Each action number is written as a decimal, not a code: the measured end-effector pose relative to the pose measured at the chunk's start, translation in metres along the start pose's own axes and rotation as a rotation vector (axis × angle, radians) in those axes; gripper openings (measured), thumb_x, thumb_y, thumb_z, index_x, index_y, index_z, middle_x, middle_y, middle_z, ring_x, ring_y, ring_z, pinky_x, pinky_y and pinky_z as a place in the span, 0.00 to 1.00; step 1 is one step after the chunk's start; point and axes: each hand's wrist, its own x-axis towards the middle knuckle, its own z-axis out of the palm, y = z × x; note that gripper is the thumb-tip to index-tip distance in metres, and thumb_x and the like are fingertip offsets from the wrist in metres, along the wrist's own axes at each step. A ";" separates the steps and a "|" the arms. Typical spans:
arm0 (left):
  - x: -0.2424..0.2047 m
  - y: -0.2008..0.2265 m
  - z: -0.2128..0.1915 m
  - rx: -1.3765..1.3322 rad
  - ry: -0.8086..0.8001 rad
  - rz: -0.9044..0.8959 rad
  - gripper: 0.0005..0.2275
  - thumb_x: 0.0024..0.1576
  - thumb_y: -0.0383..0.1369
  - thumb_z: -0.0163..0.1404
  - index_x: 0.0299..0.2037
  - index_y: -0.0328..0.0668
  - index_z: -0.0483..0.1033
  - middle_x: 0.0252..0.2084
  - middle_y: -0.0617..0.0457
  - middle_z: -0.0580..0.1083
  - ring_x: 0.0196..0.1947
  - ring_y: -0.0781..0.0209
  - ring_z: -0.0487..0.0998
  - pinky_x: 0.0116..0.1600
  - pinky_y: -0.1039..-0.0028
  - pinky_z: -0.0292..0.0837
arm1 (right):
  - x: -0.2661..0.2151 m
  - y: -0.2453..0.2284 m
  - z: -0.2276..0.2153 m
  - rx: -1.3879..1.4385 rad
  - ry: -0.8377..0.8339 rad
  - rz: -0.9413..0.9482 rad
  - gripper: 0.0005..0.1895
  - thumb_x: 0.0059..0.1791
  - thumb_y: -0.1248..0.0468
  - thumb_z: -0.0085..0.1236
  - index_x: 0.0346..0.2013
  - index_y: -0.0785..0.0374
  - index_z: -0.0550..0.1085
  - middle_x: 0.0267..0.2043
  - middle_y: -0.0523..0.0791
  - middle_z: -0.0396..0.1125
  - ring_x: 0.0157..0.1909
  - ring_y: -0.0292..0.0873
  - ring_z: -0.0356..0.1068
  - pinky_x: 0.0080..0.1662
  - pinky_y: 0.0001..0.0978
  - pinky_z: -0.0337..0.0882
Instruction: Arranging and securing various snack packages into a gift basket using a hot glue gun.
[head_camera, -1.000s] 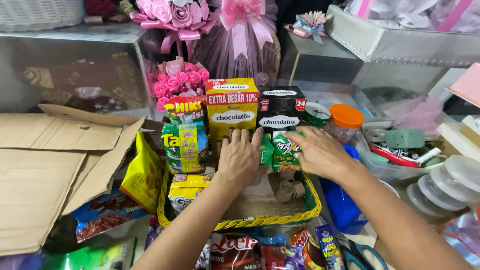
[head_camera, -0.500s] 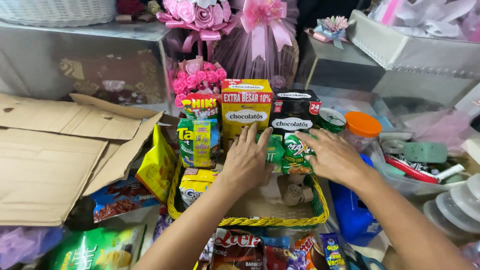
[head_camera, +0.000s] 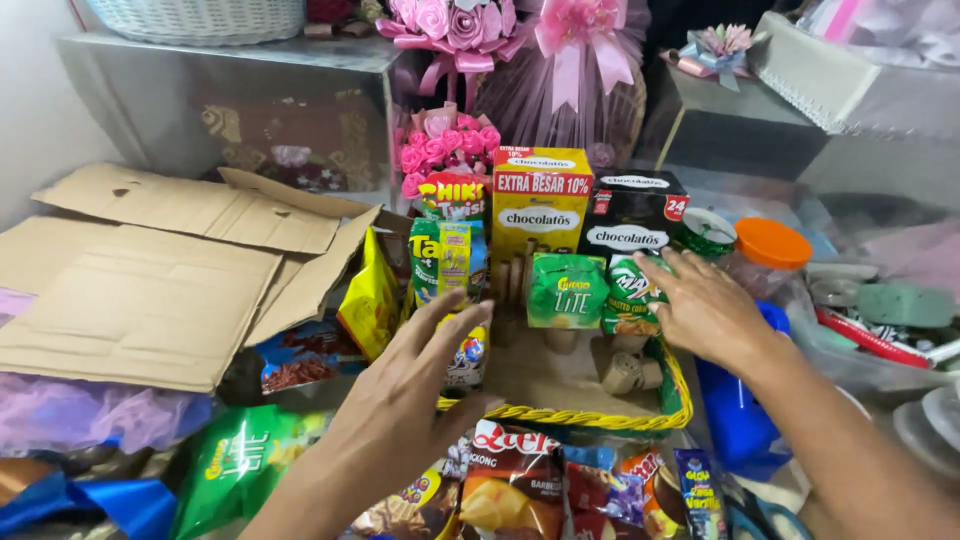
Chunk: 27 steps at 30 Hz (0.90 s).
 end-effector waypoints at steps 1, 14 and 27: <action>-0.019 -0.001 -0.008 -0.017 -0.016 0.000 0.32 0.59 0.44 0.54 0.72 0.48 0.57 0.74 0.38 0.57 0.72 0.37 0.61 0.58 0.49 0.68 | -0.002 -0.004 -0.003 0.010 -0.027 0.041 0.40 0.53 0.54 0.45 0.78 0.43 0.43 0.80 0.52 0.37 0.79 0.56 0.40 0.75 0.51 0.43; -0.229 -0.150 0.077 -0.539 0.000 -0.923 0.34 0.41 0.45 0.67 0.64 0.69 0.78 0.69 0.65 0.74 0.71 0.66 0.75 0.71 0.63 0.67 | 0.002 -0.018 -0.027 0.044 -0.051 0.156 0.48 0.50 0.46 0.48 0.79 0.44 0.36 0.82 0.49 0.28 0.82 0.55 0.28 0.74 0.59 0.40; -0.232 -0.137 0.128 -0.770 -0.169 -1.145 0.38 0.48 0.38 0.72 0.71 0.69 0.67 0.73 0.55 0.70 0.76 0.61 0.67 0.77 0.60 0.54 | 0.034 -0.066 0.011 -0.025 0.252 -0.371 0.30 0.51 0.58 0.48 0.70 0.57 0.63 0.71 0.51 0.59 0.72 0.51 0.58 0.72 0.54 0.52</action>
